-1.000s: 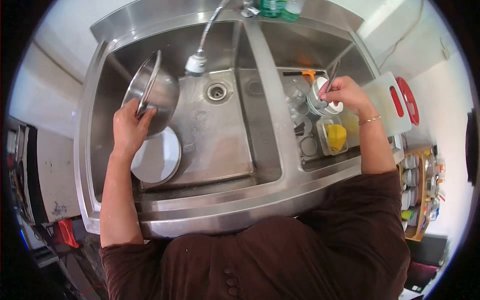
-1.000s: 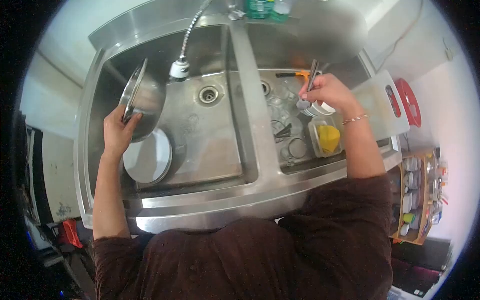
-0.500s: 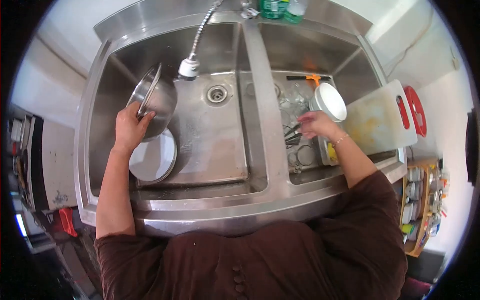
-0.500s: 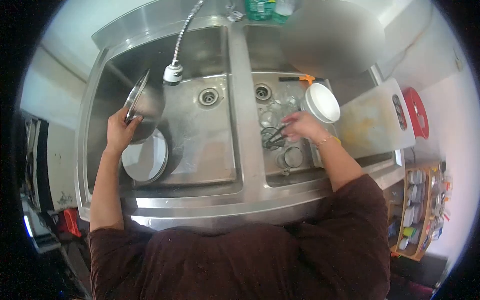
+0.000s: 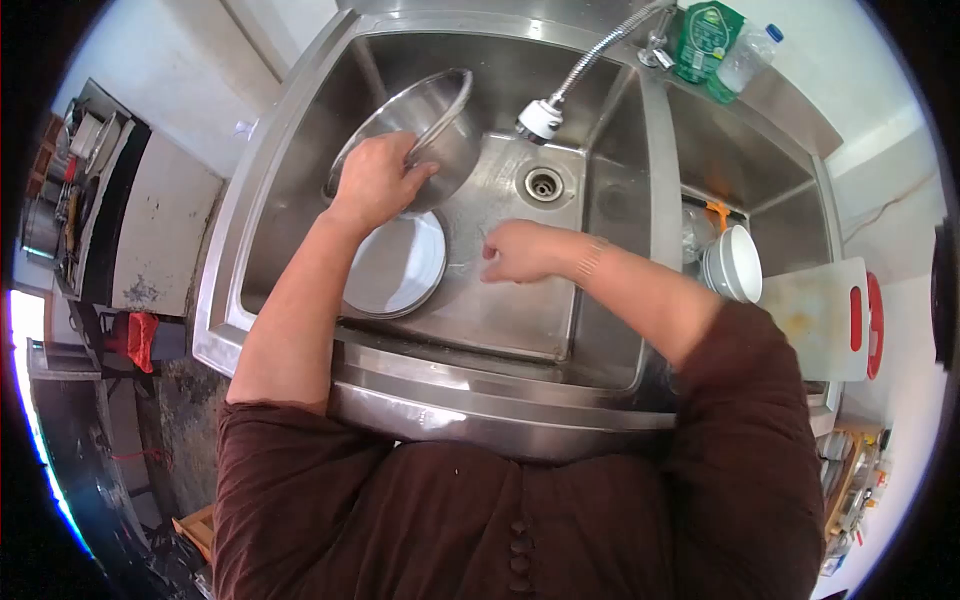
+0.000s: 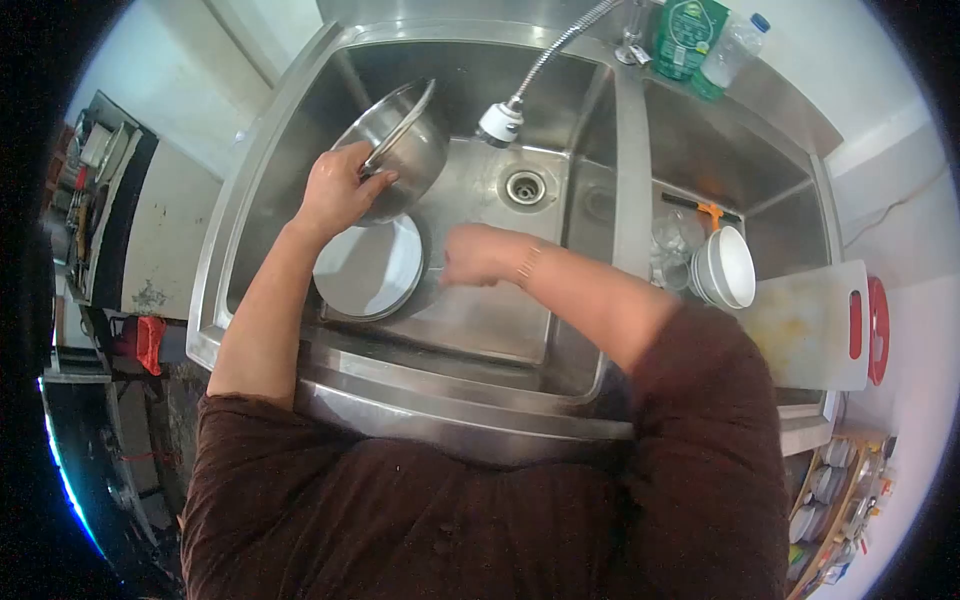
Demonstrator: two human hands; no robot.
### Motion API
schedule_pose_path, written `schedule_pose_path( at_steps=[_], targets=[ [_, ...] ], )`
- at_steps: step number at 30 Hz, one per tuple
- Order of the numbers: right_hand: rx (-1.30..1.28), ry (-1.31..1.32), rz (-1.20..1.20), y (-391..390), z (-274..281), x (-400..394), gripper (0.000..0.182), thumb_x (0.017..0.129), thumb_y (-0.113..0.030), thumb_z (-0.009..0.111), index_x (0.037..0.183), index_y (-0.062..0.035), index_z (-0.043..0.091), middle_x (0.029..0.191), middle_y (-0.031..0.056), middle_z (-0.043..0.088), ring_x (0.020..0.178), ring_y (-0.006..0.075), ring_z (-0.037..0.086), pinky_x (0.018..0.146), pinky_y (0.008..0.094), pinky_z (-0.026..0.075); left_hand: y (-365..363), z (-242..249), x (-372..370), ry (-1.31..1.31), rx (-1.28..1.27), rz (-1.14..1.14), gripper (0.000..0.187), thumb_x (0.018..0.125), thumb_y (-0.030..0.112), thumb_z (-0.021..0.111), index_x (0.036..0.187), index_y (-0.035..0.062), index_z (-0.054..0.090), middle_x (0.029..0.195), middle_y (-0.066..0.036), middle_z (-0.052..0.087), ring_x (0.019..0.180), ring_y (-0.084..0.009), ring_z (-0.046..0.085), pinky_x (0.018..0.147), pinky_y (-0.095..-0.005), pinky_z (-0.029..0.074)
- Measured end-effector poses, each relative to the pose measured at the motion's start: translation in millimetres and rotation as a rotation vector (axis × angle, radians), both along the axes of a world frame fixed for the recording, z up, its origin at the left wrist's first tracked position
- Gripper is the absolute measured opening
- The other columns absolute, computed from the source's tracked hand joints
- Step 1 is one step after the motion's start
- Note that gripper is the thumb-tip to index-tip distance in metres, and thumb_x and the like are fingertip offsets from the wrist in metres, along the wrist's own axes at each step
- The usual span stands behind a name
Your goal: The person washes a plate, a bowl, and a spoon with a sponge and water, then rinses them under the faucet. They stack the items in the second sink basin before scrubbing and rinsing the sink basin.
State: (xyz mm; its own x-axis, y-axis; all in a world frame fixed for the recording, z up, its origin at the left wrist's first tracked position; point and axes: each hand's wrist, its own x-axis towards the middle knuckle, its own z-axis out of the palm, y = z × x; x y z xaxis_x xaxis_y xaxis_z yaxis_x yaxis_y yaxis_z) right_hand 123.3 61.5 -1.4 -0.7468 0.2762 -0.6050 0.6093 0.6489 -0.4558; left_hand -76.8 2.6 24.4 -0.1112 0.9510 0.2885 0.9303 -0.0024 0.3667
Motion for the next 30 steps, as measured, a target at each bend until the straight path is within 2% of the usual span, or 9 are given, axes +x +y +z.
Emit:
schedule_pose_path(
  at_steps=[6, 9, 13, 15, 17, 21, 23, 25, 30],
  targets=[
    [0.186, -0.153, 0.058, 27.1, -70.9, -71.9, 0.044, 0.08, -0.037, 0.06, 0.083, 0.0064, 0.065, 0.077, 0.0173, 0.065, 0.063, 0.0252, 0.063, 0.062, 0.0368, 0.052, -2.8, 3.4, -8.6, -0.015, 0.099, 0.006, 0.025, 0.074, 0.023, 0.067, 0.074, 0.0019, 0.055, 0.072, -0.017, 0.059, 0.072, -0.0366, 0.057, 0.064, -0.0446, 0.044],
    [0.323, 0.263, 0.234, 45.4, -109.5, -55.8, 0.041, 0.079, -0.034, 0.06, 0.076, 0.0067, 0.063, 0.068, 0.0148, 0.063, 0.057, 0.023, 0.062, 0.054, 0.0344, 0.052, -4.4, 2.2, -14.0, -0.065, 0.085, 0.014, 0.023, 0.075, 0.023, 0.064, 0.075, 0.0021, 0.056, 0.078, -0.018, 0.061, 0.077, -0.038, 0.058, 0.068, -0.0464, 0.045],
    [0.02, -0.148, -0.403, 46.2, -61.1, -30.2, 0.033, 0.075, -0.03, 0.059, 0.069, 0.002, 0.063, 0.063, 0.0136, 0.062, 0.055, 0.0258, 0.062, 0.053, 0.037, 0.051, -3.8, 3.4, -17.8, -0.084, 0.121, 0.028, 0.025, 0.075, 0.025, 0.065, 0.074, 0.0022, 0.055, 0.076, -0.018, 0.061, 0.077, -0.0376, 0.059, 0.068, -0.0464, 0.045],
    [-0.008, -0.093, -0.603, 50.3, -5.4, 1.6, 0.035, 0.074, -0.033, 0.064, 0.077, 0.0017, 0.064, 0.071, 0.0149, 0.064, 0.065, 0.0265, 0.063, 0.061, 0.0368, 0.051, -1.0, 0.4, -20.1, -0.11, 0.16, 0.065, 0.025, 0.072, 0.022, 0.068, 0.072, 0.0012, 0.054, 0.069, -0.018, 0.057, 0.068, -0.0362, 0.056, 0.062, -0.0443, 0.042],
    [0.276, -0.006, -0.602, 44.7, 49.0, 20.3, 0.067, 0.072, -0.038, 0.071, 0.116, 0.0092, 0.052, 0.107, 0.0263, 0.058, 0.101, 0.0275, 0.059, 0.085, 0.0331, 0.048, -1.4, 3.2, -20.6, -0.105, 0.113, 0.074, 0.025, 0.074, 0.024, 0.067, 0.073, 0.002, 0.055, 0.072, -0.018, 0.059, 0.072, -0.037, 0.057, 0.065, -0.0456, 0.044],
    [-0.169, 0.88, -1.05, 90.0, 39.5, 44.2, 0.112, 0.068, -0.045, 0.074, 0.141, 0.0073, 0.007, 0.138, 0.0221, 0.035, 0.129, 0.0294, 0.035, 0.104, 0.044, 0.03, 4.1, -1.7, -19.0, -0.077, 0.058, 0.064, 0.025, 0.075, 0.025, 0.066, 0.074, 0.0027, 0.055, 0.074, -0.018, 0.06, 0.075, -0.0376, 0.058, 0.067, -0.047, 0.044],
    [-0.075, 0.93, -1.171, 112.0, 20.1, 34.0, 0.088, 0.074, -0.037, 0.071, 0.137, 0.0041, 0.026, 0.129, 0.0173, 0.047, 0.119, 0.0278, 0.046, 0.1, 0.0478, 0.034, 4.3, -1.1, -14.6, -0.065, 0.033, 0.052, 0.026, 0.075, 0.026, 0.066, 0.074, 0.0024, 0.055, 0.073, -0.018, 0.06, 0.074, -0.0376, 0.058, 0.066, -0.0469, 0.044],
    [-0.569, 0.952, -1.076, 117.3, 9.9, 21.0, 0.052, 0.078, -0.028, 0.07, 0.113, 0.0033, 0.047, 0.105, 0.0155, 0.058, 0.107, 0.0292, 0.055, 0.092, 0.0429, 0.043, 4.4, -2.4, -13.0, -0.077, -0.025, 0.067, 0.027, 0.075, 0.026, 0.067, 0.074, 0.0021, 0.054, 0.072, -0.018, 0.06, 0.073, -0.0378, 0.058, 0.066, -0.0466, 0.044],
    [-0.628, 0.959, -1.081, 83.1, 26.5, 16.7, 0.034, 0.084, -0.025, 0.063, 0.109, -0.0057, 0.051, 0.097, 0.0079, 0.061, 0.089, 0.0199, 0.061, 0.078, 0.0384, 0.051, 2.6, -0.5, -8.3, -0.095, -0.068, 0.022, 0.027, 0.075, 0.025, 0.067, 0.074, 0.0017, 0.055, 0.073, -0.018, 0.06, 0.074, -0.0378, 0.058, 0.067, -0.0465, 0.044]
  ],
)
